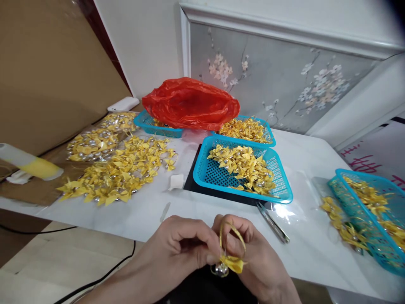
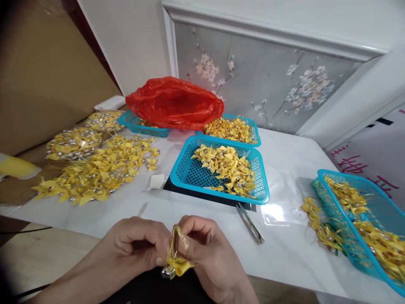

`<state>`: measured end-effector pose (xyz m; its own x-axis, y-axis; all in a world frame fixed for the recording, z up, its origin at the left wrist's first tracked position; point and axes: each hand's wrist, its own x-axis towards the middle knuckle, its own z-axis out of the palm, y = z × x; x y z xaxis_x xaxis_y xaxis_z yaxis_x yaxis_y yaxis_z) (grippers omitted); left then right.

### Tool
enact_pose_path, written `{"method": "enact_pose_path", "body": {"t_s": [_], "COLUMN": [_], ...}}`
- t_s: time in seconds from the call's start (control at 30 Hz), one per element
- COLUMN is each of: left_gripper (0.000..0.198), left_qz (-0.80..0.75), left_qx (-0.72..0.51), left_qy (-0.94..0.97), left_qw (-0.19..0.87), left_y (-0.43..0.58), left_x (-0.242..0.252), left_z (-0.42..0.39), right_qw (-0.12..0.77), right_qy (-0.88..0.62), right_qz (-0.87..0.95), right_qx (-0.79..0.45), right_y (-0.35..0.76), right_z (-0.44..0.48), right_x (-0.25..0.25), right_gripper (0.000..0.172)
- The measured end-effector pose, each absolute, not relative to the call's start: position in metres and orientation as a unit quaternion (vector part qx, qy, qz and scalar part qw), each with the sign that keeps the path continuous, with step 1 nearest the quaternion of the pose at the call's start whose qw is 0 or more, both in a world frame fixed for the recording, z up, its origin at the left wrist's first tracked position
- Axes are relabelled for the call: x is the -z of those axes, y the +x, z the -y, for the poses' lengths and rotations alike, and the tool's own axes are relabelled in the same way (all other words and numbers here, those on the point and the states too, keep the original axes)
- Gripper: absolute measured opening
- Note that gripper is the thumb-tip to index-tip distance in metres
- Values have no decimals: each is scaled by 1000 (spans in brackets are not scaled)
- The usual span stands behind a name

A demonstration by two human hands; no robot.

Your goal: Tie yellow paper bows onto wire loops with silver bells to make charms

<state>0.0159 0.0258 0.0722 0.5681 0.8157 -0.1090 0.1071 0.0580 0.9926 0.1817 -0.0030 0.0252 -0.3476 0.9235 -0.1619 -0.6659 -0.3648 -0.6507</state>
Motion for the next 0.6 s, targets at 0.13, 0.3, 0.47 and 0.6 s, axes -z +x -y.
{"method": "enact_pose_path", "body": {"t_s": [0.13, 0.3, 0.47, 0.6], "left_gripper": [22, 14, 10, 11], "left_qz": [-352, -344, -334, -334], "left_qx": [-281, -286, -287, -296], "left_qy": [567, 499, 451, 435], "left_qw": [689, 742, 776, 782], "left_y": [16, 15, 11, 7], "left_x": [-75, -67, -57, -53], "left_z": [-26, -28, -32, -32], "right_qw": [581, 660, 743, 821], "right_qy": [-293, -356, -409, -438], "right_qz": [194, 115, 105, 153], "right_qx": [-734, -651, -519, -334], "right_y": [185, 200, 228, 265], "right_z": [-1, -3, -9, -11], "right_x": [-21, -19, -14, -8], "right_gripper": [31, 26, 37, 35]}}
